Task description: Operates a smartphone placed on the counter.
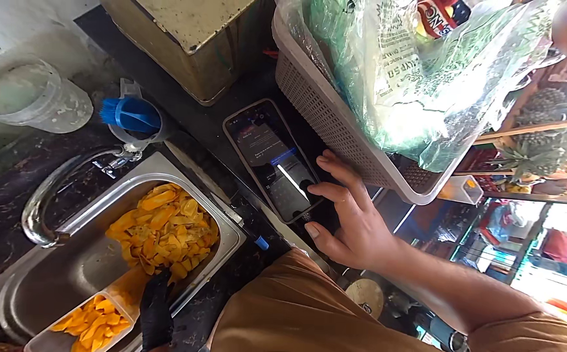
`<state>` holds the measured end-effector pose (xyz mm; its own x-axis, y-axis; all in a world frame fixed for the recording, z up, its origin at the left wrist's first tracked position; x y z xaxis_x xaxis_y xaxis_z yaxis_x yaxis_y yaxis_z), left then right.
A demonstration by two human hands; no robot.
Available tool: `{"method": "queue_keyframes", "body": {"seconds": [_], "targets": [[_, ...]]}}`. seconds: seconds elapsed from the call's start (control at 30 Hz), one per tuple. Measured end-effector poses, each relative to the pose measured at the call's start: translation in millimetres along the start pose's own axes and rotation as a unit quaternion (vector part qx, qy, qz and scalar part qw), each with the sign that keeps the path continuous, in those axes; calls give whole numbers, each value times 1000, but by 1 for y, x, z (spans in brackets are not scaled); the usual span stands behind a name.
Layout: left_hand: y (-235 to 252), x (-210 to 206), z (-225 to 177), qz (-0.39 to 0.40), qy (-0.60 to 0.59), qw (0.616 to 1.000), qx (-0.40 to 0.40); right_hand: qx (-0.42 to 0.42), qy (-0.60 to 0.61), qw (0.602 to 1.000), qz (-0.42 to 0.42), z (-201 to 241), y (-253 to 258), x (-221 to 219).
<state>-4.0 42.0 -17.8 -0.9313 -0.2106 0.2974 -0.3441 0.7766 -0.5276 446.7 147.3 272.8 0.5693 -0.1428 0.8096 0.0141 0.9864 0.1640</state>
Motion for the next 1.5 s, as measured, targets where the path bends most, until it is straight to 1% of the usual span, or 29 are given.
{"method": "queue_keyframes", "body": {"seconds": [0.2, 0.27, 0.37, 0.5, 0.67, 0.9, 1.07, 1.23, 1.33, 1.5], "targets": [[2, 2, 3, 17, 9, 1000, -12, -10, -44, 999, 19, 2, 2, -3], [4, 3, 5, 17, 8, 1000, -14, 7, -44, 999, 24, 4, 3, -5], [2, 3, 2, 20, -2, 1000, -16, 34, -75, 996, 46, 8, 3, -9], [3, 3, 4, 20, -5, 1000, -21, 37, -100, 992, 63, 10, 5, -13], [4, 3, 8, 12, -17, 1000, -13, 19, -51, 998, 42, 6, 5, -7], [2, 2, 4, 13, -6, 1000, -13, 6, -48, 998, 28, 4, 4, -5], [1, 1, 3, 8, -10, 1000, -3, -2, -73, 997, 30, 4, 5, -7], [1, 2, 4, 15, 2, 1000, -16, -15, -47, 999, 10, 2, 4, -5], [2, 1, 3, 10, 1, 1000, -11, -18, -60, 998, 13, 2, 4, -6], [2, 1, 1, 14, -5, 1000, -17, -15, -23, 1000, 8, 1, 3, -3]]}}
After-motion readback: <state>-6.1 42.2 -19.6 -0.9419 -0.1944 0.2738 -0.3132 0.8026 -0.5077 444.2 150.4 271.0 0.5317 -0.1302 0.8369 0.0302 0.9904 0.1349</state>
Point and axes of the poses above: each hand's wrist, its own y-axis towards the middle knuckle, its own x-axis out of the back of the hand, z = x × y, the point moved 5 cm from there along y, towards the middle knuckle, and after that the axes turned 11 degrees about -x, right-handed, at the moved point
